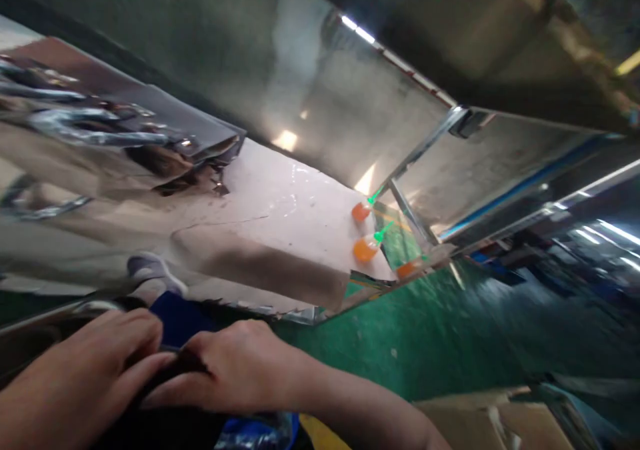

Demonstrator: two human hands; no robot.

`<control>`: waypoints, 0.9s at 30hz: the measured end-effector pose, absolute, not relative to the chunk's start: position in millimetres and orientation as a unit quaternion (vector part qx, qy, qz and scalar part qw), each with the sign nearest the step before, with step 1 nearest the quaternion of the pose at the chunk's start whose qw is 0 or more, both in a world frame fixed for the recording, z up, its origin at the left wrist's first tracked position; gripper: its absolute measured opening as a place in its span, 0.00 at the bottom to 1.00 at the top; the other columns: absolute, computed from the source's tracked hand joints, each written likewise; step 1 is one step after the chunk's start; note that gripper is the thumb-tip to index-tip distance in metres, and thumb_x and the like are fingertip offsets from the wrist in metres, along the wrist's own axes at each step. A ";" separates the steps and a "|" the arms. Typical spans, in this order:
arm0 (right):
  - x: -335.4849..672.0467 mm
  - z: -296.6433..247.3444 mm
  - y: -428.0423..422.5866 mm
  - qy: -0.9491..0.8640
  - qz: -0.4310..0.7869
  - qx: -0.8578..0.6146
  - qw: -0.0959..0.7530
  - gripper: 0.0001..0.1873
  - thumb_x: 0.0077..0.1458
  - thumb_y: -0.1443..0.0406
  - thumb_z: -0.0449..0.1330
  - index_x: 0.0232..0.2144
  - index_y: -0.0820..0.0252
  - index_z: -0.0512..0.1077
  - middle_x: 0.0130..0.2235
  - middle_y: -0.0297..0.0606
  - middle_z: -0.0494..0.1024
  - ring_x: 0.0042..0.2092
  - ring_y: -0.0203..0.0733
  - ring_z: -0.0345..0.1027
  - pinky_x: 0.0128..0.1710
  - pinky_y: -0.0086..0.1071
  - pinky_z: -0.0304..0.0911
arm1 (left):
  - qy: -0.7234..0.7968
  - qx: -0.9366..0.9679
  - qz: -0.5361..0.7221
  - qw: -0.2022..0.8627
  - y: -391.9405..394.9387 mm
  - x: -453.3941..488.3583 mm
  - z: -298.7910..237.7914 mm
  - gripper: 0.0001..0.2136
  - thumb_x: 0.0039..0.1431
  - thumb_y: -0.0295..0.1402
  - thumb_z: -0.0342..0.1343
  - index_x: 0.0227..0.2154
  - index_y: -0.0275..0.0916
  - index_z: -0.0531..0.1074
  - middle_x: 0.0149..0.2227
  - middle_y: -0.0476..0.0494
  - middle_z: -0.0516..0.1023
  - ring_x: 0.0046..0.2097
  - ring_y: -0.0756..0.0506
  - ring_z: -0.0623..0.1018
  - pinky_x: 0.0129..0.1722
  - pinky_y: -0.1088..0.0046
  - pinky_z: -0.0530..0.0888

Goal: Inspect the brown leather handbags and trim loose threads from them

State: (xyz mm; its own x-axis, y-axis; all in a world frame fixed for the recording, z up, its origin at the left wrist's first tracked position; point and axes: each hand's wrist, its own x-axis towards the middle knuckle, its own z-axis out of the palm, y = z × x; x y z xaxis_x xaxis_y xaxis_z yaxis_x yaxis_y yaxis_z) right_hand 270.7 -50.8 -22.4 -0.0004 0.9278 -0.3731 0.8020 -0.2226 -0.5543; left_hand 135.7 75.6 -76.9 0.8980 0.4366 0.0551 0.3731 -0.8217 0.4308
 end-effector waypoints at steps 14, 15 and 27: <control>296.6 -53.6 -57.5 -0.657 0.283 -0.673 0.187 0.18 0.62 0.60 0.48 0.20 0.59 0.59 0.21 0.30 0.66 0.24 0.33 0.60 0.24 0.27 0.48 | 0.272 0.960 0.034 0.049 77.0 104.6 -21.7 0.07 0.54 0.32 0.52 0.25 0.42 0.75 0.46 0.40 0.69 0.47 0.34 0.64 0.40 0.54 0.64; 296.6 -54.5 -57.6 -0.661 0.287 -0.668 0.187 0.19 0.62 0.59 0.47 0.20 0.59 0.58 0.21 0.30 0.65 0.24 0.34 0.60 0.25 0.28 0.48 | 0.271 0.960 0.031 0.061 79.2 102.1 -21.7 0.08 0.55 0.32 0.52 0.25 0.41 0.74 0.46 0.40 0.69 0.47 0.35 0.64 0.41 0.53 0.64; 300.2 -53.8 -51.8 -0.690 0.321 -0.632 0.147 0.21 0.62 0.57 0.45 0.19 0.57 0.53 0.20 0.29 0.60 0.22 0.33 0.55 0.24 0.28 0.48 | 0.168 0.962 0.056 0.207 104.9 119.3 -35.9 0.05 0.55 0.26 0.52 0.27 0.36 0.72 0.52 0.41 0.70 0.56 0.41 0.65 0.56 0.60 0.60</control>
